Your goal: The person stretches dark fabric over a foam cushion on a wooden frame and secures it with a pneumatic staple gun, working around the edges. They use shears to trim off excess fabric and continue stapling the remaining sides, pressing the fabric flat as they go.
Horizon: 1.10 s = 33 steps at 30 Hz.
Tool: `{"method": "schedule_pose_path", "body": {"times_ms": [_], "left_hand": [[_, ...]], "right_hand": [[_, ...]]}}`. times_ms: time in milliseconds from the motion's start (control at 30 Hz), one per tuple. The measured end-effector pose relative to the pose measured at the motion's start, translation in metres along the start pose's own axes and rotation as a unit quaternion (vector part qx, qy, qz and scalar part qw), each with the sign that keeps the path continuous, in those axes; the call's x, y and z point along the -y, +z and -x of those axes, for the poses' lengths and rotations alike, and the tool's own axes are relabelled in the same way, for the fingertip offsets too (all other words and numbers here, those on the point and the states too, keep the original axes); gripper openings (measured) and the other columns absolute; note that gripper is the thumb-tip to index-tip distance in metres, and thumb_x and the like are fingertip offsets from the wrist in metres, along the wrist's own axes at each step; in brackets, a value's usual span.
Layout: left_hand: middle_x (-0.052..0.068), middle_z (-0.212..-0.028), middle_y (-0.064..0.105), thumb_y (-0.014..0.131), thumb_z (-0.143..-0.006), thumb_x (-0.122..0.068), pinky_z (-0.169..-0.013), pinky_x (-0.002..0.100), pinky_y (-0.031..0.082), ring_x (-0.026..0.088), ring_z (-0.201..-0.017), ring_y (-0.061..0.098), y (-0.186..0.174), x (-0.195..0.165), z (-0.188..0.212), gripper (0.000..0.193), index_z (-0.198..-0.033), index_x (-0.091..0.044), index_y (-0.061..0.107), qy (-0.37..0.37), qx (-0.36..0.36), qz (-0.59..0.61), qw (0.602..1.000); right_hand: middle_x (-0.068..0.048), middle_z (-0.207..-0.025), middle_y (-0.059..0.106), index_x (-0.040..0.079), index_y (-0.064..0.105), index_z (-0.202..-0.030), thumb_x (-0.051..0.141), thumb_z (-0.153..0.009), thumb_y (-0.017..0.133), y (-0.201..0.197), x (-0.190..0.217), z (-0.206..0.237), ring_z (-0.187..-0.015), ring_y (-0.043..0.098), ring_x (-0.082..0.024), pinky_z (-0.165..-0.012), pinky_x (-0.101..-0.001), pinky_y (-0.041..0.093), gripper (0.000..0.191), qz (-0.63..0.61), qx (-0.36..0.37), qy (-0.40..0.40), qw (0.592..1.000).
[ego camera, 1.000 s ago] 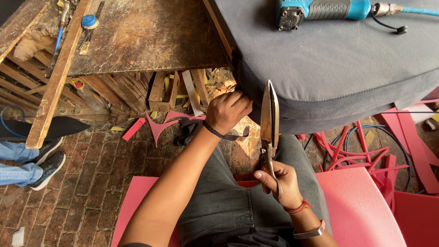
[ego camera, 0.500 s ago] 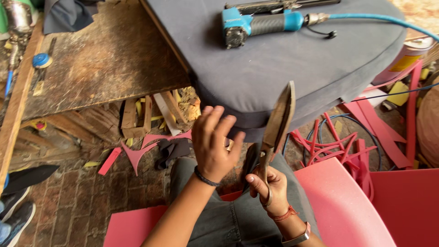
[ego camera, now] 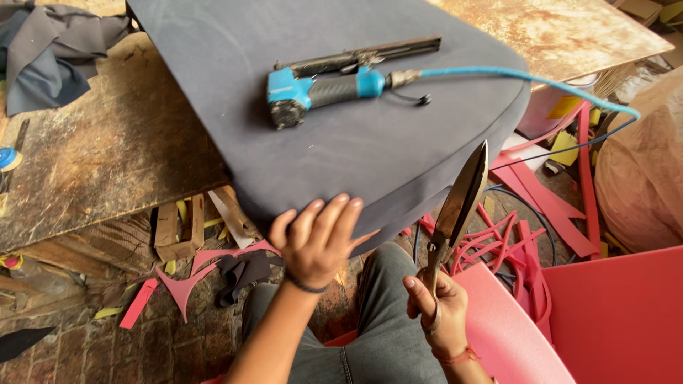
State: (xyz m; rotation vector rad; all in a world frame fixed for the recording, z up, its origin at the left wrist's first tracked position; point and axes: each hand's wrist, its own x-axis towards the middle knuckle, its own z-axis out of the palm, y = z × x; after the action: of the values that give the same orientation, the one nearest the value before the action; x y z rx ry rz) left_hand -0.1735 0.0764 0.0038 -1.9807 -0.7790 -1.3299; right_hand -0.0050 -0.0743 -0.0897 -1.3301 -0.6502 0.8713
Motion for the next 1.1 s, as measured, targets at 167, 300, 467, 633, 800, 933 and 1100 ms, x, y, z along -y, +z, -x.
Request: {"method": "schedule_pose_path", "body": {"times_ms": [167,300,467,633,800,933,1100], "left_hand": [[-0.006,-0.113,0.073,0.069,-0.092,-0.074,-0.099,0.046,0.034,0.017,-0.108,0.06,-0.05,0.093,0.039,0.058,-0.105,-0.017,0.077,0.025,0.043,-0.067,0.997],[-0.005,-0.12,0.074,0.082,-0.075,-0.061,-0.103,0.045,0.038,0.02,-0.122,0.067,-0.101,0.199,0.067,0.06,-0.11,-0.013,0.076,-0.098,0.143,-0.106,0.979],[0.007,-0.143,0.065,0.088,-0.064,-0.028,-0.124,0.04,0.041,0.032,-0.145,0.055,-0.131,0.252,0.085,0.073,-0.131,-0.007,0.068,-0.271,0.176,-0.019,0.946],[0.022,-0.154,0.046,0.079,-0.075,-0.037,-0.122,0.055,0.026,0.047,-0.149,0.033,-0.128,0.215,0.065,0.078,-0.141,-0.002,0.056,-0.267,0.175,0.041,0.947],[0.012,-0.145,0.059,0.06,-0.087,-0.043,-0.123,0.057,0.018,0.038,-0.143,0.044,-0.098,0.16,0.03,0.054,-0.131,-0.012,0.068,-0.23,0.155,-0.003,0.961],[0.004,-0.13,0.073,0.052,-0.098,-0.041,-0.12,0.049,0.026,0.029,-0.131,0.058,-0.053,0.12,0.016,0.042,-0.12,-0.016,0.078,-0.211,0.084,-0.031,0.973],[0.001,-0.109,0.08,0.045,-0.099,-0.036,-0.115,0.044,0.031,0.023,-0.114,0.067,-0.038,0.134,0.019,0.044,-0.102,-0.014,0.083,-0.123,-0.007,-0.073,0.99]], "right_hand": [[-0.002,-0.054,0.059,0.004,0.063,-0.069,0.017,-0.083,0.081,-0.011,0.014,-0.013,-0.045,0.054,-0.009,-0.042,-0.0256,0.04,0.026,0.05,0.028,0.009,0.998],[-0.002,-0.055,0.059,0.003,0.069,-0.069,0.024,-0.079,0.086,-0.003,0.043,-0.038,-0.046,0.055,-0.008,-0.043,-0.0264,0.042,0.029,0.23,0.103,-0.148,0.956],[-0.004,-0.073,0.065,0.001,0.072,-0.089,0.03,-0.082,0.083,0.04,0.073,-0.072,-0.062,0.06,-0.009,-0.056,-0.0267,0.049,0.031,0.27,0.132,-0.334,0.893],[-0.009,-0.064,0.058,-0.002,0.071,-0.089,0.029,-0.082,0.087,0.07,0.097,-0.11,-0.057,0.048,-0.014,-0.054,-0.0297,0.044,0.035,0.346,0.076,-0.325,0.877],[-0.016,-0.076,0.065,0.007,0.075,-0.094,0.041,-0.099,0.081,0.073,0.145,-0.191,-0.066,0.065,-0.031,-0.059,-0.0406,0.047,0.035,0.493,0.005,-0.413,0.766],[-0.015,-0.074,0.065,0.012,0.073,-0.089,0.054,-0.098,0.081,0.11,0.16,-0.256,-0.068,0.065,-0.037,-0.061,-0.0473,0.05,0.044,0.523,-0.002,-0.396,0.755],[-0.012,-0.08,0.066,0.009,0.066,-0.084,0.046,-0.095,0.087,0.139,0.158,-0.275,-0.071,0.064,-0.035,-0.063,-0.046,0.05,0.043,0.495,-0.002,-0.46,0.737]]}}
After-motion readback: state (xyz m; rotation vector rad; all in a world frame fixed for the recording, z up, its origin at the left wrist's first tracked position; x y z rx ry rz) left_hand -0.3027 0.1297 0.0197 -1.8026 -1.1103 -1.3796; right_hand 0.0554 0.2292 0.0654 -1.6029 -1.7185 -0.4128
